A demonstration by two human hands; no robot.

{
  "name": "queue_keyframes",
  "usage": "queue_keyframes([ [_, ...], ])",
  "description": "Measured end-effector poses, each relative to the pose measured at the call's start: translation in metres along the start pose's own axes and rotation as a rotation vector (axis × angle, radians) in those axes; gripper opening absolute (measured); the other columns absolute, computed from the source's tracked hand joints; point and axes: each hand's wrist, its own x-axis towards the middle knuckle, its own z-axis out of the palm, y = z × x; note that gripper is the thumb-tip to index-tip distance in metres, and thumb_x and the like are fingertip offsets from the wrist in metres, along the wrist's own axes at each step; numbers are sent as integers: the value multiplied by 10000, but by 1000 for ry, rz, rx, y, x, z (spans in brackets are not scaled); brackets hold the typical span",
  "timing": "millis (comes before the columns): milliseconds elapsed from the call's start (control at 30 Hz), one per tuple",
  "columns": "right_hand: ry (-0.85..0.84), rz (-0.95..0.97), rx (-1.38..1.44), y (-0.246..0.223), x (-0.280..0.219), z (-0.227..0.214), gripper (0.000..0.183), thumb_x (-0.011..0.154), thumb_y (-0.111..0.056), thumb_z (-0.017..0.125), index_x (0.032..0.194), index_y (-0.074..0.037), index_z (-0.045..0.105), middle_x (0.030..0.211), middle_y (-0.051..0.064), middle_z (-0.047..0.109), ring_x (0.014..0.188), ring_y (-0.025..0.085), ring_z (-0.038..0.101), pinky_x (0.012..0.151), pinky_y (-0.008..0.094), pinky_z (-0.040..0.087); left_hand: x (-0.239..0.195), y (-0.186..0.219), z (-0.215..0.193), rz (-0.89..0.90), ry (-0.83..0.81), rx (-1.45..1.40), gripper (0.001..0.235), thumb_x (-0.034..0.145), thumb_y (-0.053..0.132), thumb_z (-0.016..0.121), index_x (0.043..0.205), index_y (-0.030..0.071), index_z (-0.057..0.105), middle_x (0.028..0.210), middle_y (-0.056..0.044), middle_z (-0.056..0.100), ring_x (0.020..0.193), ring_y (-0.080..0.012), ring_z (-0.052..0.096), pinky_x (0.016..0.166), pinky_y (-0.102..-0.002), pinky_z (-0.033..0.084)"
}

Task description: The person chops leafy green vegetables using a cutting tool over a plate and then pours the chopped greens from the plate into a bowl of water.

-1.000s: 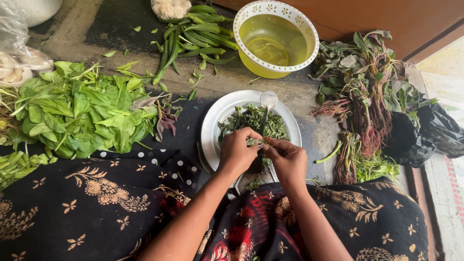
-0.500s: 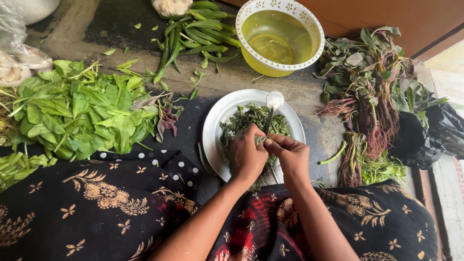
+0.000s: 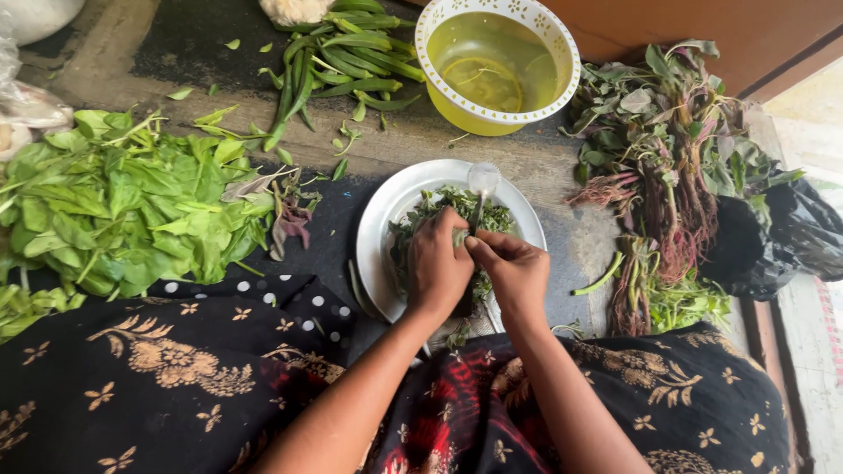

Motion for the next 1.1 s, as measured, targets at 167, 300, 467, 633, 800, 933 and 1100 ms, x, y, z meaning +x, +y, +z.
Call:
queue_keyframes([
  [167,10,-46,-14,-2,-3,4,256,842,-72,817,1071,35,776,896,90,792,786,94,725,721,239,582,1,-8,4,40,22,26,245,778,-24,691,975,58,569,914,-159,692,947,-386,655,805,-490,489],
  [300,50,-132,-99,-12,-11,3,233,873,-94,813,1083,4,788,886,83,788,772,81,694,702,235,545,15,-21,-5,-202,-31,153,230,816,4,672,1014,103,609,941,-119,716,915,-329,703,772,-441,534],
  [467,76,-359,-299,-30,-14,0,240,902,-76,762,1139,-53,793,1103,90,769,956,119,705,769,259,569,12,-27,-10,-206,4,13,174,866,101,706,1030,115,649,900,-103,742,865,-315,718,736,-420,530],
  [633,62,-410,-335,-43,-24,-5,239,943,-74,679,1158,-90,781,1243,73,744,1032,138,734,817,261,598,-2,-25,-7,-429,-209,-437,137,890,144,651,1023,115,642,764,-23,722,699,-133,684,642,-294,509],
  [800,-53,-95,-113,-46,-33,-18,247,989,-152,684,1222,-99,743,1043,88,789,931,133,749,831,264,607,-4,-18,-8,-639,-378,-783,131,894,155,640,1002,83,626,736,-3,643,654,-78,569,553,-244,454],
  [933,-183,-6,-98,-35,-37,-26,292,901,-145,750,1184,-71,755,956,68,791,824,100,700,762,249,571,-3,-12,-15,-630,-475,-736,167,907,163,647,1026,47,655,799,-8,680,688,-79,590,575,-239,477],
  [1100,-121,16,-91,-11,-26,-27,216,885,-134,782,1040,16,792,822,61,773,715,109,670,674,260,548,-1,-7,-27,-660,-573,-546,212,900,156,650,1078,45,678,852,-57,736,710,-90,657,625,-251,559],
])
